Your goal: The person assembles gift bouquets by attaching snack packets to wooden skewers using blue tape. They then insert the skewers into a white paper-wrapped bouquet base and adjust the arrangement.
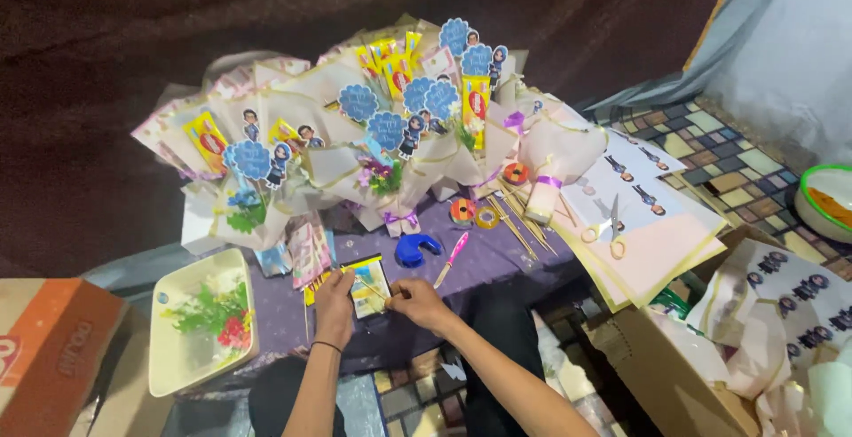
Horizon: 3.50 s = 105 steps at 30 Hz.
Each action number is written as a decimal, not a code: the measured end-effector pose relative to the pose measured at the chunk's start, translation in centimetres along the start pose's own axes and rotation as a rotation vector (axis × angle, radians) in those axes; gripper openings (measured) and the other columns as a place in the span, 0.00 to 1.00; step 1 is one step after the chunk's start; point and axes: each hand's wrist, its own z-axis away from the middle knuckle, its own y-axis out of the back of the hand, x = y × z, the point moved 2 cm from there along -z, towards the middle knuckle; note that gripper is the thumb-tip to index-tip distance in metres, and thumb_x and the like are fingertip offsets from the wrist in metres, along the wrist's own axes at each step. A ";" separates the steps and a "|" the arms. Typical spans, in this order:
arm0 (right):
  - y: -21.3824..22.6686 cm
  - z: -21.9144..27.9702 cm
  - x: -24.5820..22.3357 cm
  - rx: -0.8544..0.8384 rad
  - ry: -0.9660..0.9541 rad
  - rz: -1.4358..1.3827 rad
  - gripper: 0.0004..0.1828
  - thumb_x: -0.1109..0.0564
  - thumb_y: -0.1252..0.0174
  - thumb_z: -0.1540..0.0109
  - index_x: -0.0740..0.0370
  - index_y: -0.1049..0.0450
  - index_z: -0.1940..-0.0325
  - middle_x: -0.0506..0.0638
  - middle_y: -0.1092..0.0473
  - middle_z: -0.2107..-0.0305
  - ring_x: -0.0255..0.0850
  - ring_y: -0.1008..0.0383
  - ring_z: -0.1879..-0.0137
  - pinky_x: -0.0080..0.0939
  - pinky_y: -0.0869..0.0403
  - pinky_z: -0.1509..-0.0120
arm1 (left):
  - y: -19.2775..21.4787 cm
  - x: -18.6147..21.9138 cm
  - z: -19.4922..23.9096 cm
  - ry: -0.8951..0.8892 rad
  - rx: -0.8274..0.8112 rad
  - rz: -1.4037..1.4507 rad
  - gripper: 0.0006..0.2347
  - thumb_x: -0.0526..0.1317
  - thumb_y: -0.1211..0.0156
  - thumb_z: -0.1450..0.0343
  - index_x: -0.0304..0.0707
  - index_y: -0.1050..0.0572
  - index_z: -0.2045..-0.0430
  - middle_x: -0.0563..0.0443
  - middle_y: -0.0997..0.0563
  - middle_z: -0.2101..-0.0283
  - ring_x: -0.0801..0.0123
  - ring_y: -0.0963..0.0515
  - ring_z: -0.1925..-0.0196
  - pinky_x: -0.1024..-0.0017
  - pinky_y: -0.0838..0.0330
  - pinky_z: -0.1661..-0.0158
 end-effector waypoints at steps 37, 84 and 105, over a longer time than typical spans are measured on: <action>1.9 -3.2 -4.0 0.042 0.446 0.877 0.06 0.57 0.47 0.47 0.52 0.32 0.66 0.48 0.34 0.57 0.48 0.34 0.50 0.46 0.35 0.58 | -3.0 1.7 -1.8 0.181 -0.215 0.327 0.04 0.34 0.43 0.37 0.34 0.28 0.73 0.53 0.26 0.75 0.72 0.25 0.72 0.75 0.31 0.67; 4.8 -2.8 -2.9 -0.038 0.168 0.728 0.18 0.52 0.45 0.47 0.48 0.29 0.52 0.50 0.28 0.66 0.51 0.32 0.56 0.49 0.41 0.54 | -4.7 2.3 -1.4 0.000 -0.273 -0.193 0.08 0.39 0.42 0.36 0.31 0.25 0.74 0.50 0.27 0.73 0.70 0.33 0.64 0.69 0.40 0.57; 5.8 -6.5 0.9 -0.040 0.071 0.707 0.09 0.52 0.43 0.51 0.41 0.24 0.68 0.38 0.27 0.73 0.39 0.28 0.58 0.40 0.44 0.55 | -3.9 2.8 -1.8 0.029 -0.401 -0.390 0.10 0.41 0.40 0.38 0.33 0.22 0.72 0.46 0.23 0.76 0.70 0.28 0.66 0.67 0.37 0.60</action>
